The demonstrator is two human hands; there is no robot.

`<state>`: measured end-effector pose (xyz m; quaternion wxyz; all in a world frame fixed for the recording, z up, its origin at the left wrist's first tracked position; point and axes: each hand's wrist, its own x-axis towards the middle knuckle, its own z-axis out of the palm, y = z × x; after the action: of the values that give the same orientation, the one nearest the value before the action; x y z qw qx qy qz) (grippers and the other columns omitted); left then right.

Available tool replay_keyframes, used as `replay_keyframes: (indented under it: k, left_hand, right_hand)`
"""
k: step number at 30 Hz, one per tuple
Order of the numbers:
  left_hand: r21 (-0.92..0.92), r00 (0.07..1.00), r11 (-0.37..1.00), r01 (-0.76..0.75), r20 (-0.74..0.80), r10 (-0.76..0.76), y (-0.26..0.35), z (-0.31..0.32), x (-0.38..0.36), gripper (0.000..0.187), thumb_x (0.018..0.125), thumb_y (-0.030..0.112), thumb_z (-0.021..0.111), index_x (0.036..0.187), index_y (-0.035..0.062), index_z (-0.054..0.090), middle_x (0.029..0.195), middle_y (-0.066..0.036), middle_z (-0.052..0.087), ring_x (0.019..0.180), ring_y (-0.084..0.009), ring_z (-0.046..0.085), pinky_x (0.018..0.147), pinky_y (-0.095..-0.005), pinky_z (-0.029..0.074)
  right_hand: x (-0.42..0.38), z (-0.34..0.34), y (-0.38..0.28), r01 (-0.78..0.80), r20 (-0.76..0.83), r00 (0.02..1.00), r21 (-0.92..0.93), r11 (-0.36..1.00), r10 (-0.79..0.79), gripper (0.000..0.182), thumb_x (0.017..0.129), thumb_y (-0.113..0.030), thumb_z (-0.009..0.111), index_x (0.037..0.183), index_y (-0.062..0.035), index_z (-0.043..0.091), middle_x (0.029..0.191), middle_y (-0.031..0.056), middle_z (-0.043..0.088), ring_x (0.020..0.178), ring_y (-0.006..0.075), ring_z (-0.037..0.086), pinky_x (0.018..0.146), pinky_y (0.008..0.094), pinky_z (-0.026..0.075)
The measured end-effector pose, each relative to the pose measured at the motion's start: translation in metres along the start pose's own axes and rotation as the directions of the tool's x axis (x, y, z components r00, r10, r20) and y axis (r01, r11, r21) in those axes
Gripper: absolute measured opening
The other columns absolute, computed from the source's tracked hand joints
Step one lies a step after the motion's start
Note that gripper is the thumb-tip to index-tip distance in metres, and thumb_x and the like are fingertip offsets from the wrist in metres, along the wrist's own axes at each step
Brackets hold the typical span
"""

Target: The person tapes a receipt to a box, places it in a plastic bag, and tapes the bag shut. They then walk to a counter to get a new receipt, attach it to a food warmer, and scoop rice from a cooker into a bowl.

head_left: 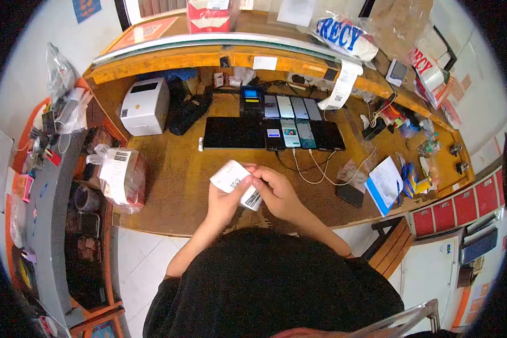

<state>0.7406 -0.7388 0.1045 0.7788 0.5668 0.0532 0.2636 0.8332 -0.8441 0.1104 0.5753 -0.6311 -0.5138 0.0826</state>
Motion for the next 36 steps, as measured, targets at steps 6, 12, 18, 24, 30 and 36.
replay_keyframes:
  k: [6, 12, 18, 24, 30, 36]
  left_hand:
    - [0.114, 0.978, 0.972, -0.206, 0.043, 0.203, -0.011, -0.015, -0.009, 0.029, 0.072, 0.003, 0.063, 0.1, 0.0003, 0.052, 0.104, -0.009, 0.052, 0.106, -0.0188, 0.046, 0.084, -0.0311, 0.04]
    - [0.471, 0.988, 0.878, -0.08, 0.151, 0.009, 0.01, -0.042, -0.018, 0.066, 0.067, 0.012, 0.071, 0.121, 0.0006, 0.035, 0.116, -0.013, 0.046, 0.102, -0.0235, 0.049, 0.085, -0.0343, 0.041]
    - [0.587, 0.908, 0.805, 0.088, 0.285, -0.308, -0.004, -0.083, -0.03, 0.055, 0.069, 0.017, 0.069, 0.115, 0.0004, 0.043, 0.113, -0.017, 0.047, 0.103, -0.0296, 0.047, 0.09, -0.0367, 0.036]
    - [0.696, 0.931, 0.692, -0.193, 0.353, -0.094, 0.069, -0.084, -0.039, 0.054, 0.078, 0.025, 0.061, 0.122, 0.0023, 0.04, 0.129, -0.017, 0.035, 0.122, -0.0315, 0.031, 0.096, -0.0402, 0.03]
    - [0.016, 0.29, 0.868, -0.497, 0.945, 0.149, 0.141, -0.029, -0.07, 0.03, 0.085, 0.024, 0.048, 0.101, -0.0017, 0.052, 0.11, -0.021, 0.049, 0.101, -0.0353, 0.046, 0.088, -0.0446, 0.036]
    - [-0.089, 0.423, 0.887, -0.454, 0.854, 0.302, 0.13, 0.002, -0.078, 0.024, 0.088, 0.021, 0.041, 0.095, 0.0017, 0.054, 0.099, -0.022, 0.053, 0.089, -0.0406, 0.049, 0.078, -0.0495, 0.039]
  right_hand:
    - [-0.006, 0.025, 0.005, -0.589, 0.332, 0.734, 0.746, 0.312, 0.593, 0.023, 0.087, -0.015, 0.045, 0.104, -0.0013, 0.053, 0.085, 0.0016, 0.056, 0.072, 0.0076, 0.053, 0.062, 0.0204, 0.043]
    - [-0.003, 0.024, 0.047, -0.489, 0.326, 0.872, 0.528, 0.694, 0.365, 0.029, 0.09, -0.027, 0.042, 0.098, -0.0029, 0.055, 0.086, 0.0026, 0.058, 0.075, 0.0085, 0.054, 0.065, 0.0222, 0.044]
    - [0.064, 0.029, 0.023, -0.468, 0.332, 0.876, 0.402, 0.787, 0.351, 0.019, 0.077, -0.01, 0.061, 0.095, -0.0021, 0.057, 0.084, 0.0058, 0.062, 0.075, 0.0098, 0.058, 0.067, 0.0264, 0.047]
    - [0.206, -0.003, 0.031, 0.262, -0.158, 0.949, -0.084, 0.961, -0.272, 0.06, 0.07, -0.002, 0.063, 0.123, -0.0059, 0.035, 0.083, 0.0048, 0.052, 0.082, 0.0154, 0.053, 0.079, 0.0299, 0.043]
    - [0.29, -0.057, 0.06, -0.012, -0.163, 0.98, -0.633, 0.774, -0.118, 0.049, 0.076, -0.018, 0.052, 0.123, -0.0206, 0.041, 0.085, 0.0148, 0.059, 0.081, 0.0313, 0.056, 0.071, 0.0388, 0.045]
    - [0.29, -0.064, 0.056, 0.008, -0.041, 0.998, -0.742, 0.67, -0.057, 0.023, 0.076, -0.026, 0.052, 0.094, -0.0148, 0.063, 0.087, 0.0134, 0.055, 0.081, 0.0316, 0.055, 0.071, 0.0405, 0.045]
